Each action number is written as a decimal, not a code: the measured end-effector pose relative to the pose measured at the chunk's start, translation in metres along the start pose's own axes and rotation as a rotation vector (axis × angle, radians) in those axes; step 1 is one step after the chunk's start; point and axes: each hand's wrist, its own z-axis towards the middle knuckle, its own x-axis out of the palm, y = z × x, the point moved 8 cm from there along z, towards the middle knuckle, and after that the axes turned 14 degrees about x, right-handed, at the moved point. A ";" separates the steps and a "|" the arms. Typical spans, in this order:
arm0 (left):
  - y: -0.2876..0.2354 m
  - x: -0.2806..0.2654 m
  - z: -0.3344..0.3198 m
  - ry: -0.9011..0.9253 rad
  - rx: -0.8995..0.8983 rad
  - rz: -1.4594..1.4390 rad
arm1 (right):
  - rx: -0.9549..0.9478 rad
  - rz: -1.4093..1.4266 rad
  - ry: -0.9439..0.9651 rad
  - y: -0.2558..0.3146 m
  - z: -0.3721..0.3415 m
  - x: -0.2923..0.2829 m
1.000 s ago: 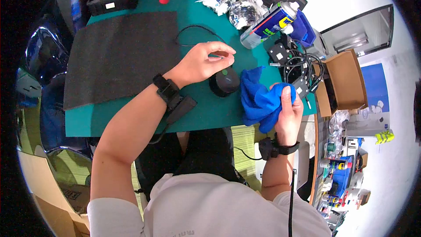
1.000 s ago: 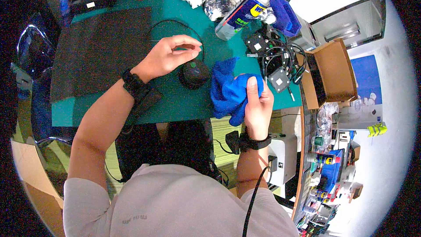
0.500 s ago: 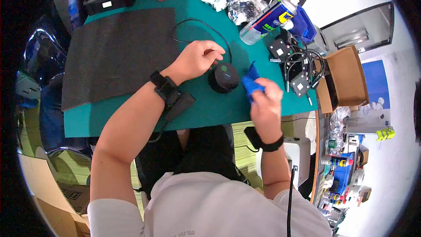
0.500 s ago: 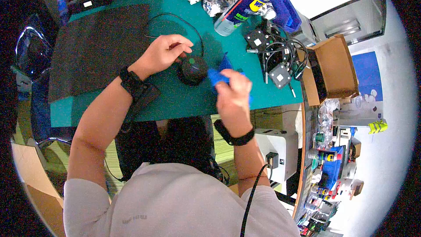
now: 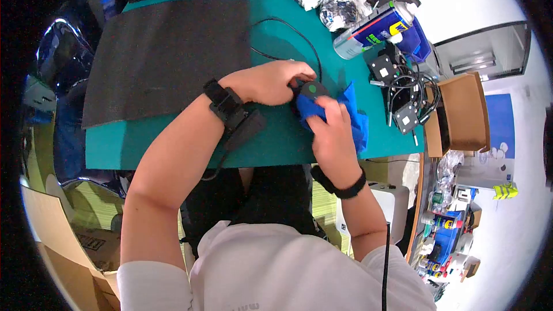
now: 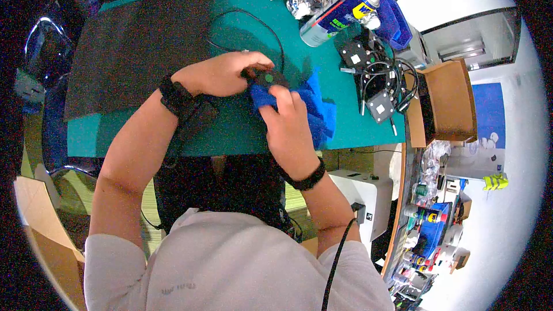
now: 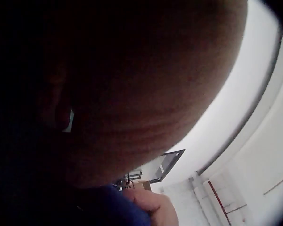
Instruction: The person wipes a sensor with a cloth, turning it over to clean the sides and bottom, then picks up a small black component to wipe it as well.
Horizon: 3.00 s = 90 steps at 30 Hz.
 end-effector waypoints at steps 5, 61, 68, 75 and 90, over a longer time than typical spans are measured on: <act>-0.017 0.012 -0.002 0.085 0.015 0.178 | 0.016 -0.008 0.012 -0.004 -0.008 -0.005; -0.014 0.007 -0.001 0.028 -0.058 0.157 | 0.415 0.332 -0.002 -0.070 0.000 -0.009; -0.014 0.008 0.000 0.023 -0.068 0.131 | 0.409 0.330 -0.001 -0.038 -0.018 -0.011; -0.015 0.006 -0.001 0.013 -0.068 0.116 | 0.380 0.295 -0.002 -0.034 -0.020 -0.008; -0.013 0.010 0.000 0.035 -0.077 0.116 | 0.349 0.241 -0.050 -0.034 -0.018 -0.009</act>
